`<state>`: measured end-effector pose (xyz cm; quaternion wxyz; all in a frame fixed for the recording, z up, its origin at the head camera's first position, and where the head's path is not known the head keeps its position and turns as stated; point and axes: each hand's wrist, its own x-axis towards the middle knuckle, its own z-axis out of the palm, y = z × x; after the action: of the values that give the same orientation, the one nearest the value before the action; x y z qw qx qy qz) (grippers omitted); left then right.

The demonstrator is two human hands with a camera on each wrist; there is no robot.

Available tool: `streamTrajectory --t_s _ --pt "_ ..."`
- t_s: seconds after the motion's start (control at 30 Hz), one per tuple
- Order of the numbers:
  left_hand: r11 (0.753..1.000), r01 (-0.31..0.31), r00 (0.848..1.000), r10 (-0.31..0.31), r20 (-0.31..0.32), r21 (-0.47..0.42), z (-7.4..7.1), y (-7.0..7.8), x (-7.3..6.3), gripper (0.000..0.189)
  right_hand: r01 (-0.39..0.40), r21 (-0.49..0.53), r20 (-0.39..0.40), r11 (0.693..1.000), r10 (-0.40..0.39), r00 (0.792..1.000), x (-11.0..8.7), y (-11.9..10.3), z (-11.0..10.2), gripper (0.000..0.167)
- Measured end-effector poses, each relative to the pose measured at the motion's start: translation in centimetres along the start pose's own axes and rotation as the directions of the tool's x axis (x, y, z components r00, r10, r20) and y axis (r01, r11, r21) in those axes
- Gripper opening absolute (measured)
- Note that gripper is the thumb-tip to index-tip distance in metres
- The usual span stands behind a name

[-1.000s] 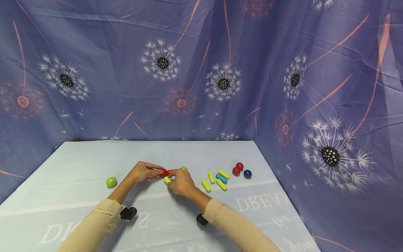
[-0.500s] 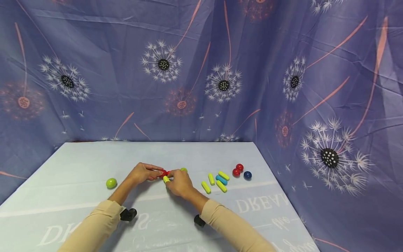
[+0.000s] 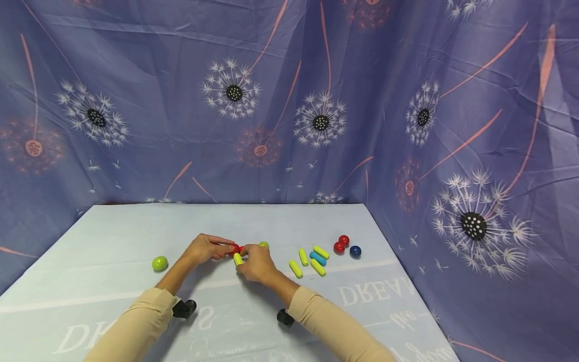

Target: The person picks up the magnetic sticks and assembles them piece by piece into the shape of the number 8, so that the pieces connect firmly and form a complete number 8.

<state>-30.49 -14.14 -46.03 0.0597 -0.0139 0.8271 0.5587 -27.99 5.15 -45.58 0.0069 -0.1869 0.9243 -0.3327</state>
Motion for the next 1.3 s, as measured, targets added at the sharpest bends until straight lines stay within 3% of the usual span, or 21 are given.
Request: streamTrajectory --t_s 0.73,1.03,1.3 --pt "1.000 0.003 1.000 -0.003 0.003 0.008 0.11 0.13 0.05 0.027 -0.113 0.110 0.060 0.988 0.107 0.993 -0.13 -0.89 0.52 0.041" --pt "1.000 -0.016 1.000 0.016 0.021 -0.006 0.06 -0.03 0.12 0.027 -0.114 0.151 0.057 0.982 0.106 0.993 -0.11 -0.95 0.79 0.040" --pt "1.000 -0.003 1.000 0.003 0.018 -0.006 0.02 -0.09 0.18 0.028 -0.110 0.095 0.062 0.989 0.104 0.993 -0.01 -0.93 0.86 0.043"
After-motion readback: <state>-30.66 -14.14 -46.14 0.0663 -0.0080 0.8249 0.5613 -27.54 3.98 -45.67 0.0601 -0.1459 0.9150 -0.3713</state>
